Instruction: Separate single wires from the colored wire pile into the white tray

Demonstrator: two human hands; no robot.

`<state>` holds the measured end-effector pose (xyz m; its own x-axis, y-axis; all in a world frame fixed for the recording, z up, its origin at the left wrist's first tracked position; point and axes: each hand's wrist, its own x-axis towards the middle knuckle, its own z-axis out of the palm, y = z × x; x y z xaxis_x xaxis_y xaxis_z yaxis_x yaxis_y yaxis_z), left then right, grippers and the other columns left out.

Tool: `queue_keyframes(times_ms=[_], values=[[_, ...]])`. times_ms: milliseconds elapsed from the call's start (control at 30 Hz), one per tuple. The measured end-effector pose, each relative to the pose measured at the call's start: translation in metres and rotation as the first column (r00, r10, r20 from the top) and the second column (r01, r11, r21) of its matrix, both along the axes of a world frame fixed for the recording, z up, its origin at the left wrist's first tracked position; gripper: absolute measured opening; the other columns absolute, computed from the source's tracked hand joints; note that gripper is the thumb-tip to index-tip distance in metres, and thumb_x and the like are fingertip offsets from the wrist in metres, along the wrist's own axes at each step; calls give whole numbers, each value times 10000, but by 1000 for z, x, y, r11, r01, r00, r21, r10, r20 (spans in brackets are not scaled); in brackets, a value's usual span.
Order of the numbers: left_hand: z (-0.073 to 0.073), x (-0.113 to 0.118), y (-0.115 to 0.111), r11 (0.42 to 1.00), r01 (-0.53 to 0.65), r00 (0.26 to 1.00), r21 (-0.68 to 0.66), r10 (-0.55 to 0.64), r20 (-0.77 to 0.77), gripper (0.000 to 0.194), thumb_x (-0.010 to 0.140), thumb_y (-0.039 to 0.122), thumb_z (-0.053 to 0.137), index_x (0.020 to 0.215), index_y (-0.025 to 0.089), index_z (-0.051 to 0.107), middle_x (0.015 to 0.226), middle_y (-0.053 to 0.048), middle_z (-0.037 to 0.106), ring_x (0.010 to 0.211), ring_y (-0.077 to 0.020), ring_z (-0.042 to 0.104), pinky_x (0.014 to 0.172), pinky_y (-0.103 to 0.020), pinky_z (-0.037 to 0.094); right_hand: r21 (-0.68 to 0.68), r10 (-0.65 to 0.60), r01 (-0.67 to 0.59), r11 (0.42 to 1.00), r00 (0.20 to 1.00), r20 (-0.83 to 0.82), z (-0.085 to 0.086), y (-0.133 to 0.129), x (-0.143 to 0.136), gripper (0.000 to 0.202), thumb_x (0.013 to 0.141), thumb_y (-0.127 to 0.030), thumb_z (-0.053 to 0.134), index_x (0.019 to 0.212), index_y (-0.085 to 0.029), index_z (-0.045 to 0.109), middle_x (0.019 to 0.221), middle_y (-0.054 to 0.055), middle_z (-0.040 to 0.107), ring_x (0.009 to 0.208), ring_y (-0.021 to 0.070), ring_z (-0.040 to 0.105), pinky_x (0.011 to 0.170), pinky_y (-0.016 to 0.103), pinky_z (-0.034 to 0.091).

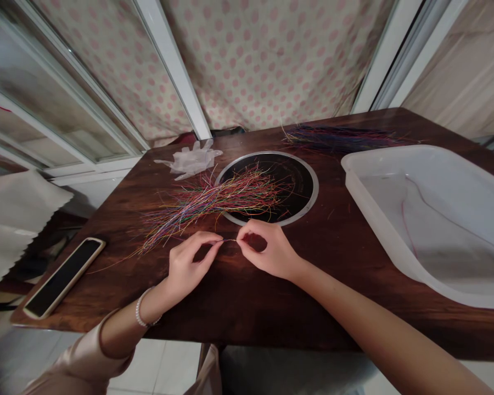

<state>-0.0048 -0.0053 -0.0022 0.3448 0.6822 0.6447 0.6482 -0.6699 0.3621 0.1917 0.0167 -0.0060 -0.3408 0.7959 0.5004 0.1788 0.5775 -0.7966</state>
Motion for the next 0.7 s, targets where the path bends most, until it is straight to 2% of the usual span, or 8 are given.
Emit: queue_keyframes(times_ms=[133, 267, 367, 500, 600, 700], values=[[1, 0, 0, 999, 31, 995, -39, -27, 91, 65, 846, 102, 596, 862, 159, 622, 784, -22, 687, 706, -114, 651, 678, -212, 534, -104, 10, -22, 994, 994, -111, -2, -1, 0, 24, 782, -168, 587, 788, -191, 591, 717, 10, 632, 632, 116, 586, 601, 252, 495], [2, 2, -2, 996, 47, 987, -71, -35, 154, 54, 834, 104, 618, 842, 153, 640, 771, -19, 695, 679, -108, 654, 669, -201, 540, -290, 82, -144, 946, 973, -215, -8, -3, -5, 251, 755, -198, 656, 996, -197, 587, 794, 22, 676, 701, 134, 639, 642, 267, 524], [1, 4, -4, 995, 67, 984, -78, -53, 168, 53, 831, 109, 623, 852, 152, 646, 770, -21, 700, 673, -112, 660, 658, -201, 545, -358, 110, -184, 915, 970, -218, -11, -5, -10, 165, 750, -220, 669, 909, -186, 645, 791, 33, 695, 717, 146, 654, 657, 277, 530], [-2, 4, -4, 991, 117, 984, -58, -108, 142, 78, 831, 95, 617, 880, 151, 641, 784, -26, 704, 686, -117, 661, 662, -204, 542, -377, 64, -149, 914, 971, -229, -12, -5, -14, 65, 761, -240, 655, 761, -180, 680, 749, 35, 699, 697, 153, 654, 639, 280, 527], [-1, 4, -3, 984, 147, 985, -104, -135, 108, 112, 854, 96, 584, 933, 152, 639, 808, -39, 703, 704, -125, 659, 669, -220, 537, -347, 30, -111, 931, 973, -230, -11, -5, -13, 58, 765, -231, 651, 747, -186, 683, 739, 34, 694, 690, 152, 641, 616, 274, 512], [2, 4, -3, 976, 165, 980, -145, -146, 132, 104, 860, 89, 566, 887, 150, 645, 798, -45, 677, 716, -129, 640, 667, -234, 527, -292, 26, -87, 952, 978, -206, -9, -6, -11, 62, 784, -223, 637, 759, -192, 683, 744, 35, 688, 688, 150, 624, 600, 270, 490]])
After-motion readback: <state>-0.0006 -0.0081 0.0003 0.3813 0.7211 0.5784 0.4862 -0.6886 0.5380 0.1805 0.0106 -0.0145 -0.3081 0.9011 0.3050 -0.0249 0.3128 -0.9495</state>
